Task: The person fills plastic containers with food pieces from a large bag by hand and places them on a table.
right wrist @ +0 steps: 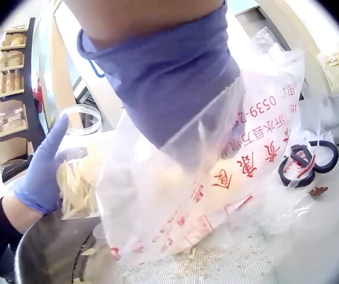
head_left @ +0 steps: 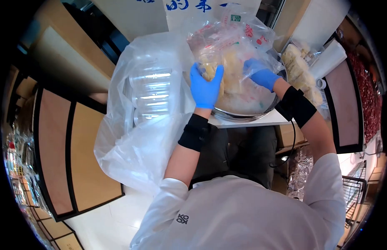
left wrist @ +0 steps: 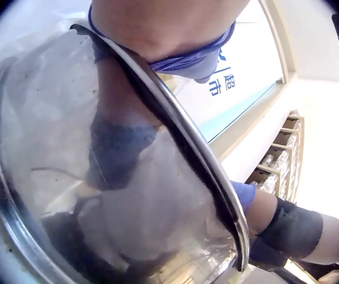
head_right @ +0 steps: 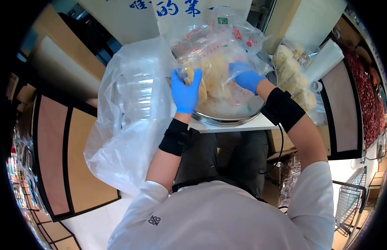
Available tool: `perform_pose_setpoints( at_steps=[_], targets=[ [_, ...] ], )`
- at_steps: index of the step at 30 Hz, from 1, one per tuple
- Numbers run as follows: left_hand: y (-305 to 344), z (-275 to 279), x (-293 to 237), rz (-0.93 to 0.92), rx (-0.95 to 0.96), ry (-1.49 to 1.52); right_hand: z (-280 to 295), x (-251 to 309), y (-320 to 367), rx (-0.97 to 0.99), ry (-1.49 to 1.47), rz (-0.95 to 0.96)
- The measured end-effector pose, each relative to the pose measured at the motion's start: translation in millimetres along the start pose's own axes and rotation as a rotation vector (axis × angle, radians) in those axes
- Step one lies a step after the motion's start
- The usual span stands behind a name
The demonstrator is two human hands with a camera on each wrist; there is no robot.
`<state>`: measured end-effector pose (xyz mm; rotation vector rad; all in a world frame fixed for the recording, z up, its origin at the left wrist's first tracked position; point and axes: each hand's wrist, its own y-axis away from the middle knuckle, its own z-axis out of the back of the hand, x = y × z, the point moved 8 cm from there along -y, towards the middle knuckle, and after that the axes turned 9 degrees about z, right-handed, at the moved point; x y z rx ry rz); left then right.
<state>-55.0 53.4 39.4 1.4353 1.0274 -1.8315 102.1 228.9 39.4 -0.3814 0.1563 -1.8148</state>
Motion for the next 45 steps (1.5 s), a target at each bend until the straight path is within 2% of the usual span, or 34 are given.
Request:
perform_pose_setpoints(
  at_steps=[2, 4, 5, 7, 8, 9, 10, 11, 13, 15, 16, 17, 18, 19, 20, 22, 24, 25, 27, 31, 34, 36, 37, 39, 41, 43, 45],
  targets=[
    [-0.3, 1.6, -0.7, -0.046, -0.058, -0.008, 13.0, 16.4, 7.2, 0.039, 0.001, 0.036],
    [-0.7, -1.3, 0.4, -0.058, -0.014, 0.044, 32.2, 38.4, 16.0, 0.077, 0.001, 0.077],
    [-1.4, 0.8, 2.3, -0.047, -0.027, 0.049, 40.0, 42.8, 21.2, 0.116, -0.021, 0.018],
    [-4.4, -10.2, 8.6, 0.047, 0.169, 0.108, 62.9, 57.7, 29.0, 0.163, -0.042, -0.036],
    [-5.6, -7.4, 7.8, 0.057, 0.163, 0.11, 78.1, 62.3, 34.2, 0.155, -0.119, -0.116],
    [-6.7, -12.2, 7.7, 0.089, 0.24, 0.013, 92.9, 63.2, 35.8, 0.144, -0.195, -0.197],
    [-6.3, -17.1, 8.8, 0.119, 0.321, -0.086, 108.5, 66.4, 33.9, 0.151, -0.195, -0.197],
    [-7.2, -15.6, 7.0, 0.125, 0.321, -0.084, 126.2, 66.9, 32.0, 0.132, -0.209, -0.2],
    [-4.1, -25.6, 2.6, 0.095, 0.463, -0.132, 145.5, 59.6, 28.9, 0.113, -0.223, -0.204],
    [-2.6, -32.7, 6.8, 0.089, 0.508, -0.067, 165.2, 40.6, 21.5, -0.078, -0.391, -0.248],
    [-0.2, -37.2, 8.6, 0.083, 0.55, -0.001, 164.8, 37.7, 16.6, -0.079, -0.39, -0.251],
    [0.0, -34.7, 3.2, 0.082, 0.553, -0.001, 165.3, 36.9, 9.6, -0.135, -0.5, -0.249],
    [3.6, -36.3, -3.6, 0.045, 0.645, -0.08, 165.2, 36.5, 3.3, -0.191, -0.61, -0.247],
    [8.5, -39.4, -7.6, 0.008, 0.734, -0.159, 159.4, 34.8, -1.5, -0.192, -0.609, -0.247],
    [8.9, -41.1, -4.9, 0.008, 0.734, -0.159, 149.3, 34.8, -6.9, -0.175, -0.577, -0.208],
    [12.6, -48.2, -0.9, -0.004, 0.798, -0.05, 131.5, 35.9, -13.7, -0.153, -0.548, -0.165],
    [12.8, -47.6, -2.9, -0.019, 0.811, -0.082, 91.6, 42.3, -15.5, 0.17, -0.673, -0.244],
    [13.9, -48.4, -4.2, -0.036, 0.83, -0.113, 86.9, 45.8, -18.2, 0.173, -0.672, -0.241],
    [16.9, -52.4, -1.9, -0.015, 0.863, -0.077, 65.3, 56.1, -13.8, 0.331, -0.776, -0.369],
    [16.9, -59.1, 3.7, 0.005, 0.918, -0.102, 45.2, 64.8, -15.9, 0.398, -0.822, -0.374],
    [19.5, -55.5, -4.9, -0.05, 0.92, -0.13, 36.8, 78.0, -16.5, 0.484, -0.79, -0.347],
    [20.9, -58.1, -2.8, -0.064, 0.944, -0.174, 30.0, 89.2, -13.7, 0.676, -0.554, -0.275],
    [22.3, -60.1, -1.4, -0.08, 0.966, -0.218, 22.5, 85.5, -12.1, 0.678, -0.552, -0.275],
    [24.8, -59.6, -1.6, -0.12, 0.937, -0.191, 2.2, 89.1, -6.8, 0.786, -0.393, -0.123],
    [25.6, -58.3, -2.6, -0.159, 0.909, -0.167, 4.1, 87.7, -6.3, 0.795, -0.39, -0.174],
    [24.9, -59.1, -0.2, -0.105, 0.93, -0.107, 9.3, 89.1, -3.3, 0.803, -0.386, -0.222],
    [23.6, -54.8, -7.0, -0.086, 0.909, -0.129, 27.3, 87.4, -8.6, 0.56, -0.579, -0.265]
  ],
)
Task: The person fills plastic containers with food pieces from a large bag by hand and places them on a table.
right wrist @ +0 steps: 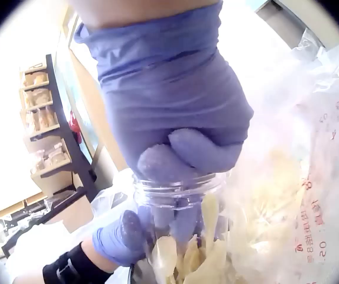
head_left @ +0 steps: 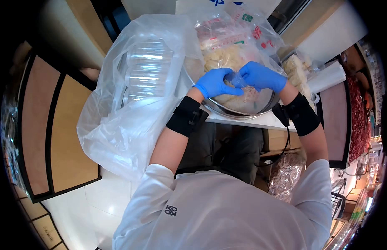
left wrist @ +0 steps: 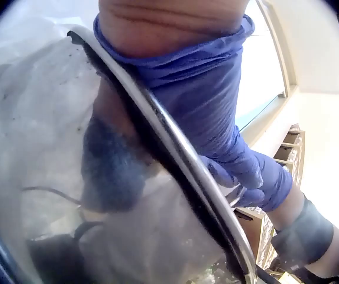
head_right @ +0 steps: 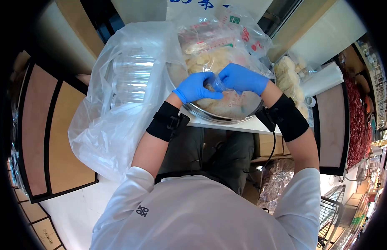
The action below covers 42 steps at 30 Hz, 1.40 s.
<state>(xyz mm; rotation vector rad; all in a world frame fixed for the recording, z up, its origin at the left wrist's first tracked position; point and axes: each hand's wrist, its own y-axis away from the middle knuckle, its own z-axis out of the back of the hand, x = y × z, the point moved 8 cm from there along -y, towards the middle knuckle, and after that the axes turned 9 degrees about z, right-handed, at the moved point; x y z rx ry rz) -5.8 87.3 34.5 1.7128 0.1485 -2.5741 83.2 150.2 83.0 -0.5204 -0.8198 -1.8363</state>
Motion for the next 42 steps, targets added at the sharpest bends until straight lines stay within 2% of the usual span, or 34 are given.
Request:
perform_pose_setpoints(
  at_steps=[1, 3, 4, 6, 7, 9, 13, 15, 16, 17, 18, 19, 21, 22, 23, 25, 26, 28, 29, 31, 32, 34, 35, 37, 38, 40, 41, 42],
  targets=[
    [0.4, 2.9, -0.8, 0.03, -0.017, -0.014, 2.7, 3.9, 4.0, 0.004, 0.007, 0.002],
    [-2.6, 1.4, 6.1, 0.027, -0.035, 0.003, 0.0, 9.0, 14.4, 0.08, -0.235, -0.072],
    [-4.1, 0.9, 9.4, 0.025, -0.046, 0.019, 3.3, 4.4, 17.0, 0.081, -0.232, -0.071],
    [-3.1, 2.1, 6.9, 0.032, -0.049, 0.002, -7.0, -6.6, 22.7, 0.194, -0.633, -0.144],
    [-2.6, 2.5, 6.3, 0.041, -0.048, -0.015, -9.3, -10.0, 21.4, 0.195, -0.629, -0.143],
    [-2.4, 2.5, 6.7, 0.027, -0.056, -0.021, -19.3, -21.5, 24.1, 0.169, -0.783, -0.257],
    [-1.4, 3.7, 7.7, -0.04, -0.12, -0.032, -26.8, -20.0, 21.4, 0.187, -0.858, -0.304],
    [-1.2, 8.4, 5.5, -0.002, -0.134, 0.009, -7.9, 1.3, 20.6, 0.046, -0.679, -0.116],
    [-1.3, 12.0, 6.7, 0.039, -0.148, 0.052, -5.6, 2.2, 20.5, 0.044, -0.674, -0.115],
    [-2.0, 12.7, 6.6, 0.034, -0.151, 0.053, 15.5, 6.4, 18.9, -0.17, -0.692, 0.016],
    [-2.3, 20.5, 13.5, 0.111, -0.246, 0.073, 37.3, 10.3, 22.0, -0.384, -0.703, 0.15],
    [-1.4, 28.4, 20.2, 0.188, -0.342, 0.094, 40.2, 2.1, 23.6, -0.383, -0.695, 0.152],
    [5.9, 35.4, 13.6, 0.206, -0.401, 0.139, 70.7, -40.2, 46.3, -0.767, -0.896, 0.254],
    [9.0, 41.2, 13.1, 0.23, -0.454, 0.18, 72.7, -41.8, 54.4, -0.701, -0.796, 0.338],
    [6.0, 41.0, 17.2, 0.223, -0.459, 0.184, 69.1, -41.6, 61.8, -0.7, -0.788, 0.343],
    [0.5, 38.8, 31.4, 0.161, -0.492, 0.355, 43.7, -32.0, 68.2, -0.439, -0.334, 0.266],
    [-0.5, 38.3, 32.5, 0.157, -0.493, 0.356, 35.9, -32.8, 71.4, -0.44, -0.33, 0.267],
    [5.2, 44.8, 23.5, -0.046, -0.581, 0.487, 9.3, -45.1, 65.5, -0.342, 0.009, 0.12],
    [3.9, 44.1, 25.0, -0.048, -0.573, 0.486, 2.5, -55.5, 59.2, -0.349, 0.007, 0.117],
    [1.5, 44.2, 30.1, -0.029, -0.578, 0.513, 8.8, -69.1, 50.0, -0.615, 0.314, 0.218],
    [1.4, 42.5, 29.1, -0.031, -0.573, 0.512, 3.9, -83.9, 39.3, -0.62, 0.313, 0.216],
    [3.5, 43.8, 28.8, -0.026, -0.602, 0.511, 0.2, -88.3, 22.7, -0.683, 0.552, 0.325],
    [3.5, 44.1, 29.7, -0.027, -0.601, 0.509, 1.5, -85.6, 16.2, -0.686, 0.551, 0.326],
    [4.2, 45.7, 29.0, 0.008, -0.627, 0.284, 0.3, -91.2, -2.7, -0.579, 0.606, 0.172],
    [4.4, 46.1, 28.8, 0.006, -0.625, 0.279, 5.3, -86.3, -5.3, -0.584, 0.603, 0.173],
    [3.4, 44.3, 27.6, -0.023, -0.601, 0.326, 5.4, -91.0, -16.0, -0.382, 0.461, 0.075],
    [3.8, 44.5, 26.6, -0.025, -0.598, 0.321, 8.2, -96.0, -20.8, -0.388, 0.459, 0.075],
    [4.8, 45.2, 26.3, -0.001, -0.614, 0.258, -1.6, -106.2, -30.6, -0.222, 0.542, 0.053]
  ],
)
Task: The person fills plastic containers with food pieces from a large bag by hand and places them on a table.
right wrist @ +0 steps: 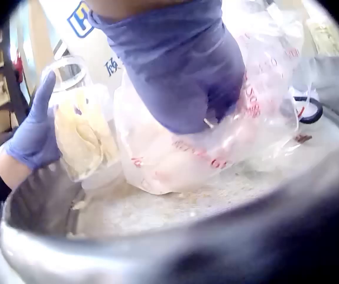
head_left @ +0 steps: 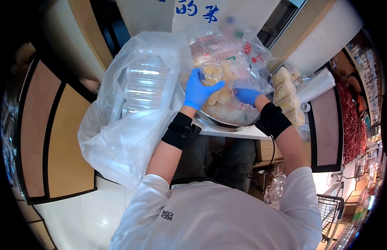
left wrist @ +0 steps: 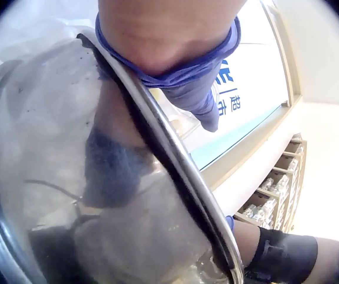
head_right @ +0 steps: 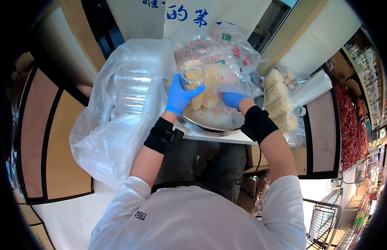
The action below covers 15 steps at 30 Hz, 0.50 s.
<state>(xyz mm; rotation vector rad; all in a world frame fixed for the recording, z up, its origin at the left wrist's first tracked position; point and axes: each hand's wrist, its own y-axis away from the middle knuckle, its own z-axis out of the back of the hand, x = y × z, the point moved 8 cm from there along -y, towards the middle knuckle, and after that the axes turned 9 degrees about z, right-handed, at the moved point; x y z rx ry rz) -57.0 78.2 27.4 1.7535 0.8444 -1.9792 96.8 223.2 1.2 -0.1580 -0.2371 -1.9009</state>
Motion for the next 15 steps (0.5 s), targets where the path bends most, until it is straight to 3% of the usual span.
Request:
perform_pose_setpoints(
  at_steps=[1, 4, 7, 11, 13, 14, 15],
  targets=[
    [0.2, 0.9, -0.4, 0.002, -0.019, -0.065, -16.0, -4.7, -2.4, 0.168, 0.077, 0.032],
    [2.5, 0.6, -1.1, 0.003, -0.011, 0.023, -1.6, 17.9, 5.4, -0.009, 0.14, 0.088],
    [1.5, 0.1, 1.3, 0.018, -0.009, 0.116, 2.1, 22.3, 13.4, -0.061, 0.158, 0.03],
    [-3.5, 0.8, 7.1, 0.042, -0.016, -0.032, 14.2, 44.5, 16.3, 0.042, 0.233, -0.009],
    [-5.3, 1.2, 16.3, 0.189, -0.021, 0.02, 11.6, 44.4, 16.1, -0.094, 0.157, 0.179],
    [-4.0, 1.9, 13.0, 0.187, -0.023, 0.021, 17.4, 51.4, 15.3, -0.095, 0.159, 0.181],
    [-1.3, 1.4, 8.6, 0.181, -0.006, 0.051, 17.6, 53.7, 14.9, 0.025, 0.066, 0.051]
  ],
)
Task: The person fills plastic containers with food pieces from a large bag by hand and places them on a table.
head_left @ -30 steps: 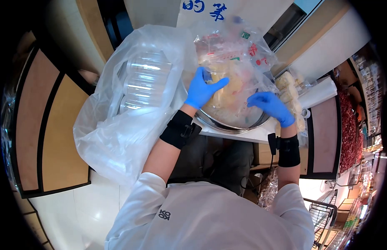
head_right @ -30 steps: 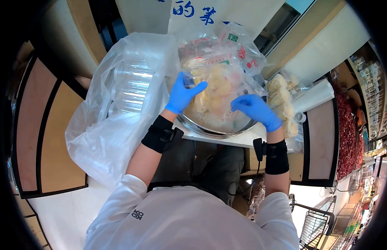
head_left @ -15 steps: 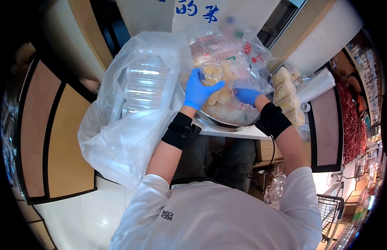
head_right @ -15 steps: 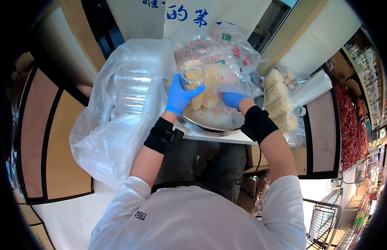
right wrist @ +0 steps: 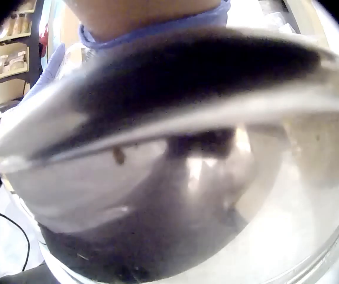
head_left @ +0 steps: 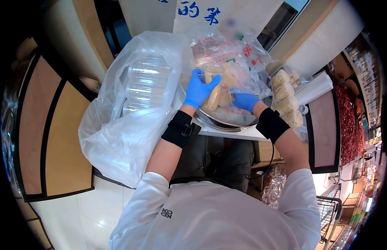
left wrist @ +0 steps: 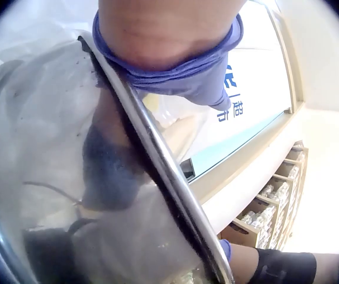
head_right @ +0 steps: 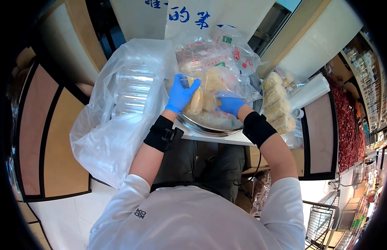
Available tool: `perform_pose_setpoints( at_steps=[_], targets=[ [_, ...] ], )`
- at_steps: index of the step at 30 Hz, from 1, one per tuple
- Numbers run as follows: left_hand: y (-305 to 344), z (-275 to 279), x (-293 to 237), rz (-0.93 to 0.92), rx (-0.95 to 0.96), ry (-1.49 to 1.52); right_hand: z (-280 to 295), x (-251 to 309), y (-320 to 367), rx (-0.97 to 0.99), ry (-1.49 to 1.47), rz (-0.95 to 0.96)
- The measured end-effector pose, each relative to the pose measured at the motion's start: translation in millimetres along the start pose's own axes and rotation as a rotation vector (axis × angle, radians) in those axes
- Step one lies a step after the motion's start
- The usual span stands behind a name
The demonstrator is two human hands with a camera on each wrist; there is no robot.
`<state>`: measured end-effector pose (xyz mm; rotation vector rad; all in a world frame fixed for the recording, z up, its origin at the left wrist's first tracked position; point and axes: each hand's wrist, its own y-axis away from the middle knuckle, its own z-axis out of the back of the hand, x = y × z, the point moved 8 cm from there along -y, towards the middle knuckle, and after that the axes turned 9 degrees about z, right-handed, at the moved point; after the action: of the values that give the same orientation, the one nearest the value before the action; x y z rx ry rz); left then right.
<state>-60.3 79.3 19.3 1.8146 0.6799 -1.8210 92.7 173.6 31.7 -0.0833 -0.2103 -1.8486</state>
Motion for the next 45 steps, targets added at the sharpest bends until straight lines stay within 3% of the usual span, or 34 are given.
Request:
perform_pose_setpoints(
  at_steps=[1, 5, 7, 10, 13, 17, 20, 22, 24, 27, 29, 31, 33, 35, 36, 38, 39, 41, 45],
  targets=[
    [1.9, -0.5, -3.1, -0.005, 0.02, 0.029, -5.1, -1.8, 2.4, 0.123, -0.097, -0.125],
    [-7.5, -5.3, 6.7, -0.078, 0.079, 0.188, -14.2, -8.7, 3.5, 0.026, -0.091, -0.045],
    [7.2, -14.3, -12.2, -0.056, 0.308, 0.149, 6.0, 5.1, 12.0, -0.264, -0.18, 0.089],
    [0.5, -22.3, 0.2, -0.042, 0.334, 0.124, -16.4, -25.6, 4.6, -0.097, -0.095, -0.078],
    [-2.5, -22.4, 5.0, -0.03, 0.312, 0.066, -1.7, -34.0, 20.2, -0.177, -0.094, -0.029],
    [10.9, -21.9, -11.0, -0.024, 0.371, 0.0, 68.2, 9.8, 53.9, -0.222, -0.001, 0.076],
    [15.7, -26.8, -13.3, -0.035, 0.406, -0.029, 115.4, 23.8, 68.8, -0.3, -0.159, -0.03],
    [20.0, -33.5, -19.9, -0.144, 0.496, -0.159, 146.9, 34.8, 73.0, -0.502, -0.388, -0.112],
    [26.1, -38.6, -20.8, -0.149, 0.562, -0.221, 143.5, 40.4, 61.4, -0.453, -0.401, -0.148],
    [29.7, -43.5, -19.2, -0.173, 0.623, -0.273, 105.3, 48.7, 34.5, -0.321, -0.445, 0.024],
    [29.5, -41.9, -20.7, -0.184, 0.614, -0.263, 66.8, 45.2, 26.0, -0.074, -0.672, -0.172],
    [34.0, -44.1, -23.7, -0.172, 0.665, -0.279, 39.4, 36.3, 15.0, -0.021, -0.728, -0.106],
    [33.6, -46.2, -21.0, -0.184, 0.673, -0.264, 38.3, 42.0, 8.1, 0.028, -0.782, -0.041],
    [33.7, -47.5, -20.6, -0.198, 0.683, -0.25, 37.3, 53.8, 9.0, 0.257, -0.771, 0.016],
    [34.7, -48.0, -20.5, -0.208, 0.684, -0.272, 42.4, 56.1, 6.9, 0.257, -0.771, 0.015],
    [35.9, -49.0, -21.8, -0.218, 0.685, -0.294, 31.2, 63.2, 9.7, 0.53, -0.771, -0.032],
    [37.8, -49.7, -23.7, -0.228, 0.698, -0.284, 32.5, 60.3, 6.6, 0.531, -0.77, -0.032],
    [38.2, -48.7, -24.4, -0.235, 0.705, -0.276, 22.9, 58.1, 9.5, 0.67, -0.982, -0.206],
    [35.8, -48.4, -22.8, -0.214, 0.682, -0.255, 26.7, 61.0, 2.1, 0.683, -0.979, -0.243]
  ],
)
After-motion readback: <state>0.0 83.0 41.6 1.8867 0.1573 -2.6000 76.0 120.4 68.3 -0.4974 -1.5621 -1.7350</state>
